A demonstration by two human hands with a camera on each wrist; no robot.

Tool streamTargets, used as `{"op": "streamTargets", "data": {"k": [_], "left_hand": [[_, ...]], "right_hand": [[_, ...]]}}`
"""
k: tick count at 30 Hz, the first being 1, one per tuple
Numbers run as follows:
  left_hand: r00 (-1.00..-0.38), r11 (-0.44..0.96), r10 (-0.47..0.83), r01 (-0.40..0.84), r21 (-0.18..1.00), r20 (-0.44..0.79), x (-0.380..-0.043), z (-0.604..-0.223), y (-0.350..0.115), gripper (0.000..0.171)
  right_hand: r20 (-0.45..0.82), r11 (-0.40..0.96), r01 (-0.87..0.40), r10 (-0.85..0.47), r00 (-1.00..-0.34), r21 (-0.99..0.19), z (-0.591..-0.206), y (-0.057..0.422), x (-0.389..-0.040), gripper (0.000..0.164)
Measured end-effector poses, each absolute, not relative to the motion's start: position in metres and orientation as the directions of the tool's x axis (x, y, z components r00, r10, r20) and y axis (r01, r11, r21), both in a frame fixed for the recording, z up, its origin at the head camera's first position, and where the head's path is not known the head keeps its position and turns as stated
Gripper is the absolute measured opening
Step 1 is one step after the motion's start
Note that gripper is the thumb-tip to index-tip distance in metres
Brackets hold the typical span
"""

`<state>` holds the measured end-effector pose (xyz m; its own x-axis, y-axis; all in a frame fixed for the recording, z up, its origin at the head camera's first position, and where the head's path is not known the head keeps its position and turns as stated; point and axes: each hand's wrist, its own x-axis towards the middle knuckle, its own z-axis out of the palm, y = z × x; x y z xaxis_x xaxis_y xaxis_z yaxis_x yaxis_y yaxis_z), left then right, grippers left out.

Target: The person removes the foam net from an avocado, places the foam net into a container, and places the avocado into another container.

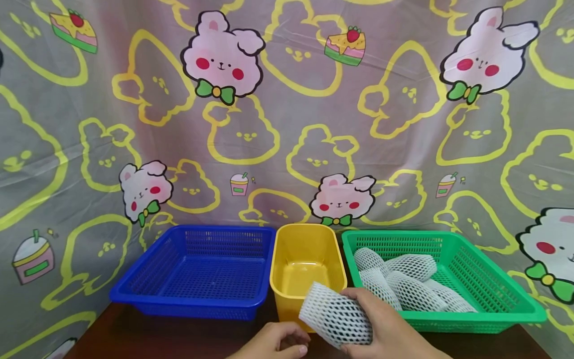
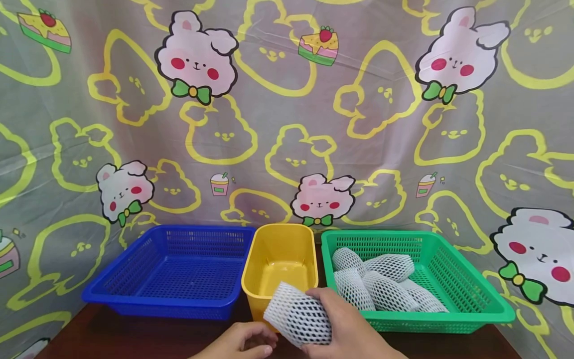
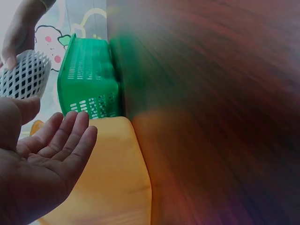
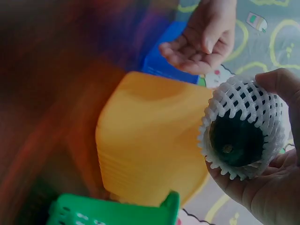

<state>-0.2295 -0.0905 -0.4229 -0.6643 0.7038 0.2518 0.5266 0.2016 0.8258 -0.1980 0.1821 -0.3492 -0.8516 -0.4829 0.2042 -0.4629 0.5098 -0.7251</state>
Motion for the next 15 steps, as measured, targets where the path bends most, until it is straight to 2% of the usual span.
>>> {"op": "streamTargets", "data": {"k": [7,15], "left_hand": [[-0.667,0.219,0.693,0.554,0.803,0.271,-0.230,-0.428,-0.110,0.018],[-0.664,0.226,0.695,0.566,0.793,0.276,-0.232,-0.431,-0.121,0.012]], "right_hand": [[0.044,0.514,-0.340,-0.503,-0.863,-0.788,-0.362,0.173,-0.202,0.074],[-0.054,0.439,-0.244,-0.565,-0.823,-0.865,-0.380,0.166,-0.210,0.074]]}}
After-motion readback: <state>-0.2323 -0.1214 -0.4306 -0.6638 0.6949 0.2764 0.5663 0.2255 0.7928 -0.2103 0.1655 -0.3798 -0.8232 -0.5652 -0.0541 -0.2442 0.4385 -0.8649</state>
